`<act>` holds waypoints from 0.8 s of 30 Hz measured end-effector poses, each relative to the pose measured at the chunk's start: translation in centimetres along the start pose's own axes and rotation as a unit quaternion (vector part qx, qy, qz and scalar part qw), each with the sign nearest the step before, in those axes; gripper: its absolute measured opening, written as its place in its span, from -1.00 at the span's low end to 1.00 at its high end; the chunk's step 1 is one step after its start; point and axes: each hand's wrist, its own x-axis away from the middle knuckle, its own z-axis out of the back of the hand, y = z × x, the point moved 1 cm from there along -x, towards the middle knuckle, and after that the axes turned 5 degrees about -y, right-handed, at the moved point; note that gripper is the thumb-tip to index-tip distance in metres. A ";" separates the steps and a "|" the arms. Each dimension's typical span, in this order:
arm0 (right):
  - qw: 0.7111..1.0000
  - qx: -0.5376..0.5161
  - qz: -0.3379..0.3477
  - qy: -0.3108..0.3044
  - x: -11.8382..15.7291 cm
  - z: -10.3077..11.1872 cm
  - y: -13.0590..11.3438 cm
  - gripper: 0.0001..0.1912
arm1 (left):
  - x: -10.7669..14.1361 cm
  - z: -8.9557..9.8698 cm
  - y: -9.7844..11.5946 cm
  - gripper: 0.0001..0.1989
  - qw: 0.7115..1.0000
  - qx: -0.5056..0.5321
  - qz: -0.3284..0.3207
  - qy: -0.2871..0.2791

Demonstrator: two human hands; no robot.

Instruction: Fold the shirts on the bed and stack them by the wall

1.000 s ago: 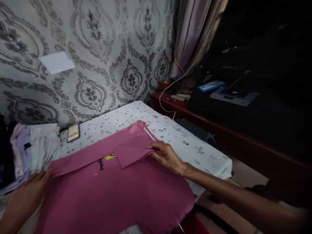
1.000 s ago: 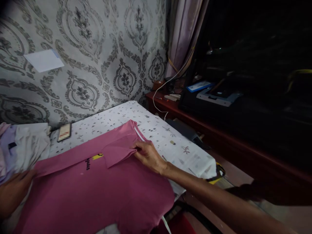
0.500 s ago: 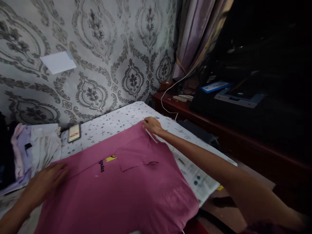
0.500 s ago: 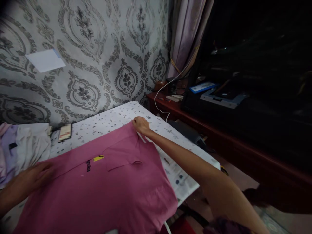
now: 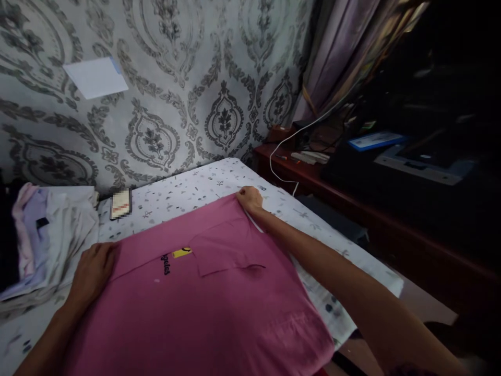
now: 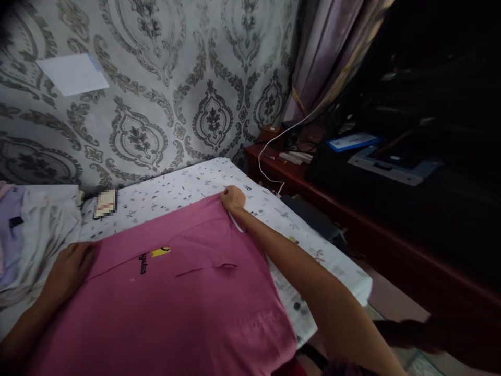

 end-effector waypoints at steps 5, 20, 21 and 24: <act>1.000 0.011 0.024 -0.007 0.2 -0.1 0.2 -0.69 | 0.3 0.5 0.7 -0.62 1.000 0.008 0.018 -0.008; 0.922 0.188 0.330 -0.081 1.3 -4.3 0.6 -0.29 | 1.8 -0.6 0.2 -0.35 0.987 0.001 0.086 -0.135; 0.923 0.195 0.323 -0.080 1.2 -4.3 0.8 -0.28 | 1.9 -0.4 -0.4 -0.35 0.985 -0.011 0.097 -0.145; 0.924 0.209 0.310 -0.080 1.4 -4.1 0.8 -0.28 | 2.1 0.0 -1.4 -0.35 0.979 -0.035 0.119 -0.159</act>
